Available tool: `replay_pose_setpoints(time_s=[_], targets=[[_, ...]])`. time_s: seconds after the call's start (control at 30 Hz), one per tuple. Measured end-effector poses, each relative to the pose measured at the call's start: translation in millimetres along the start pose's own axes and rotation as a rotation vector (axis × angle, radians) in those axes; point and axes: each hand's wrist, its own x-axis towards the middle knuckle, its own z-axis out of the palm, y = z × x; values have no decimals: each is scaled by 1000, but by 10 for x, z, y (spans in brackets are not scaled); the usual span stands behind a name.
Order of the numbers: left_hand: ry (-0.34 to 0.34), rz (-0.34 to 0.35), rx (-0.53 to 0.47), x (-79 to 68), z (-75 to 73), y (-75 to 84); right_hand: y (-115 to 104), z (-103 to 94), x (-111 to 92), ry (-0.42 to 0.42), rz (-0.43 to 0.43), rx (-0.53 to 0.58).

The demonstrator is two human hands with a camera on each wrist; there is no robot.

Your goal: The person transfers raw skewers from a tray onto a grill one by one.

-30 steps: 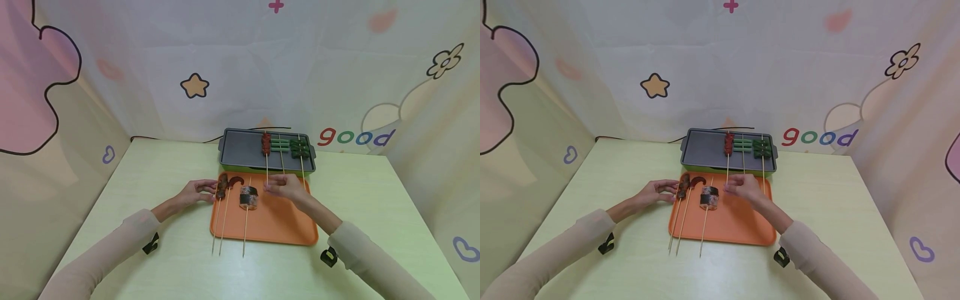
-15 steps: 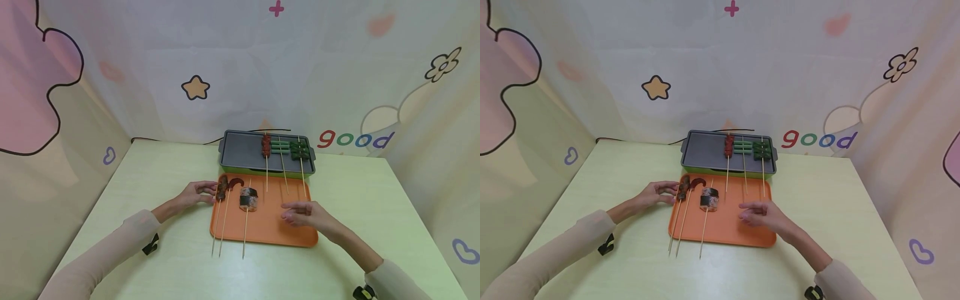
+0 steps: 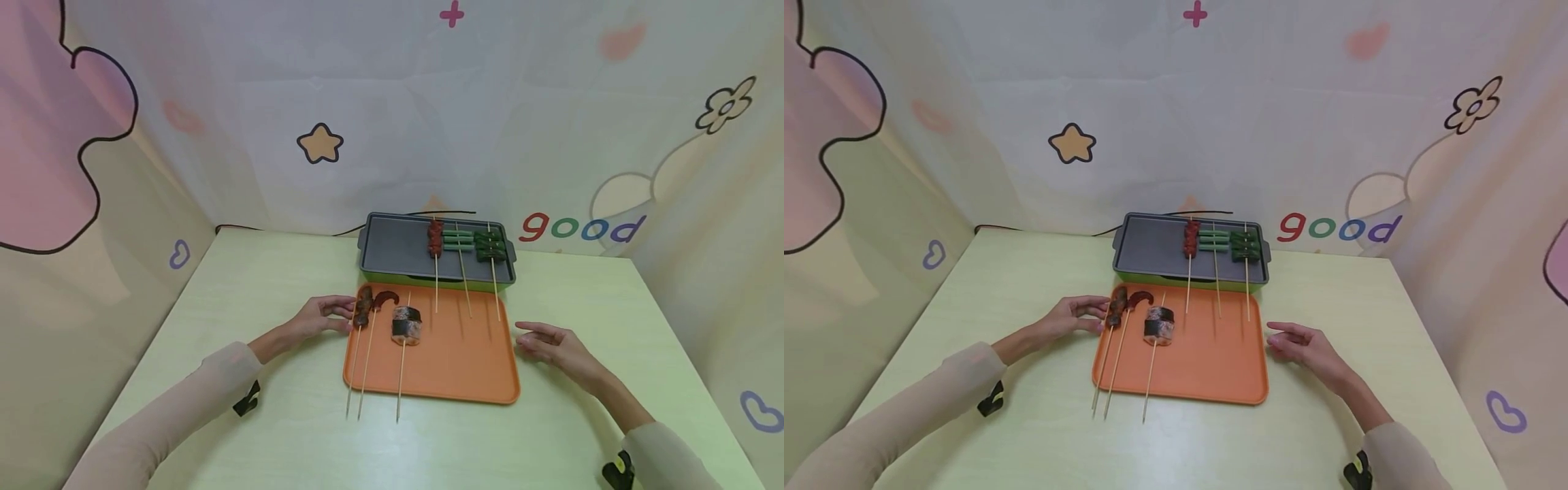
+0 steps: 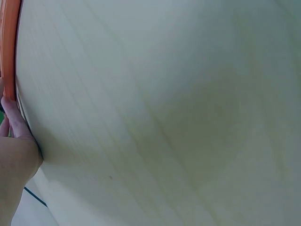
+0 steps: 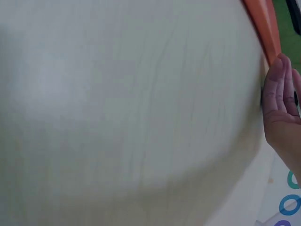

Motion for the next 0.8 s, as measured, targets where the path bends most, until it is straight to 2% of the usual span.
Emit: replay_pose_setpoints(time_s=[0.17, 0.37, 0.53, 0.67, 0.8], targets=[[10, -19, -3, 18, 8, -6, 82, -30, 131, 52, -41, -4], [4, -64, -20, -64, 27, 4, 119, 0, 235, 28, -94, 29], [-19, -136, -19, -340, 71, 19, 114, 21, 258, 22, -80, 35], [-36, -160, -29, -603, 130, 38, 107, 27, 270, 31, -84, 18], [-64, -169, -78, -826, 250, 29, 109, 11, 255, 41, -74, 2]])
